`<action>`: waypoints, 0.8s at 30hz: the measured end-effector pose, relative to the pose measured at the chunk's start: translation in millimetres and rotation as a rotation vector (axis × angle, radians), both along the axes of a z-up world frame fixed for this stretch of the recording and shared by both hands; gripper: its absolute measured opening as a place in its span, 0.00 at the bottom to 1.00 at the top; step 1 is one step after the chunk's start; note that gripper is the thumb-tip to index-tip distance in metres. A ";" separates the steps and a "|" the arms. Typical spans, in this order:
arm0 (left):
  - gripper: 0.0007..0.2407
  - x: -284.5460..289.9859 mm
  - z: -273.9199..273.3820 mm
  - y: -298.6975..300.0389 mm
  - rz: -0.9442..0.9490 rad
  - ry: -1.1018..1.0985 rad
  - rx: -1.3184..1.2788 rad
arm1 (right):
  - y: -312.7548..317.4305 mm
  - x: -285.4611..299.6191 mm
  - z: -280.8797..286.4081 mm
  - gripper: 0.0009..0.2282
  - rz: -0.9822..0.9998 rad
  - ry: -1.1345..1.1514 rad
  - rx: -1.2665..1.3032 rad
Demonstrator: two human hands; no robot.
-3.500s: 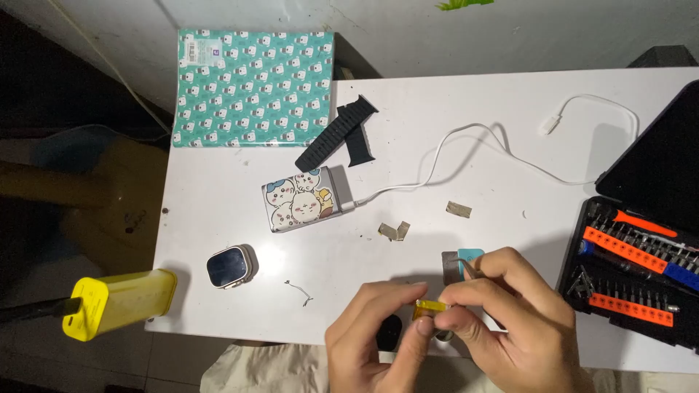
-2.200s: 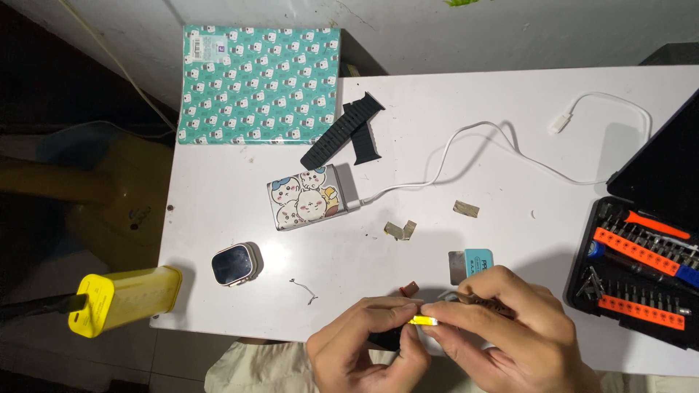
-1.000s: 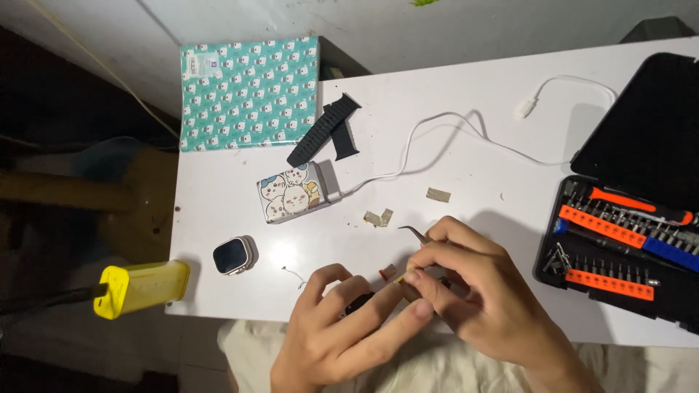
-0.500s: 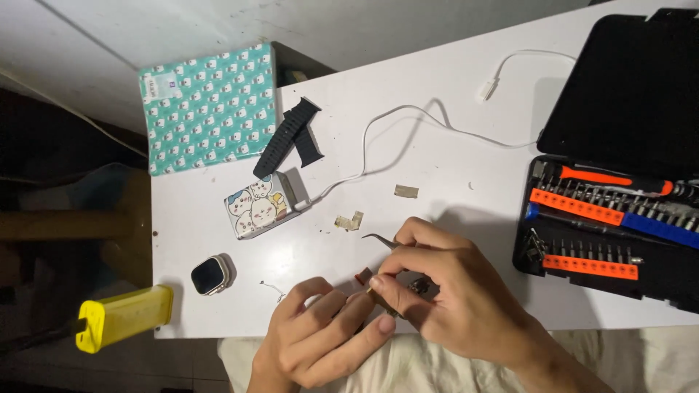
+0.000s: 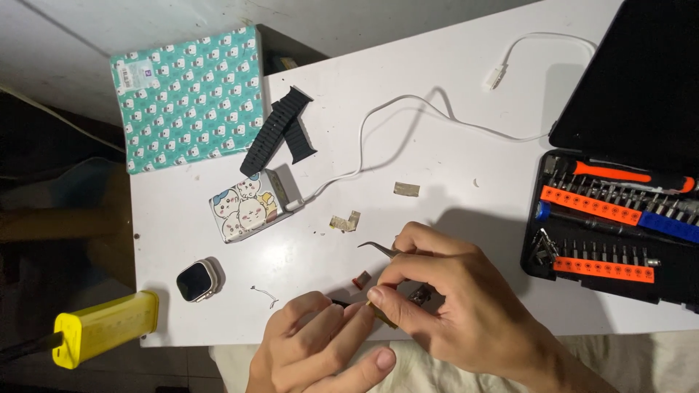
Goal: Using tweezers to carefully position and install a small replacement battery into a smartwatch.
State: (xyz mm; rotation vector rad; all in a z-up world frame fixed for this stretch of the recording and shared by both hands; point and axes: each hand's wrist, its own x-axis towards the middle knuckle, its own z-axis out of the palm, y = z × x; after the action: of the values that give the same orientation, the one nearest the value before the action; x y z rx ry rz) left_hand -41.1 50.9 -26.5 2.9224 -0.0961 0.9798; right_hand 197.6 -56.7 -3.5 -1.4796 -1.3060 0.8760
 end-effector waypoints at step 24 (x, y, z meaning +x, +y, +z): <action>0.16 4.3 -4.7 -9.9 0.056 0.009 -0.053 | 1.0 -0.9 0.3 0.10 -0.029 -0.003 0.027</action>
State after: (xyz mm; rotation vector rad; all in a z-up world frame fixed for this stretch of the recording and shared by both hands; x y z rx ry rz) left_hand -36.8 40.9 -31.2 2.8957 0.0118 0.9605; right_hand 196.6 -55.7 -3.2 -1.4763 -1.2901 0.8347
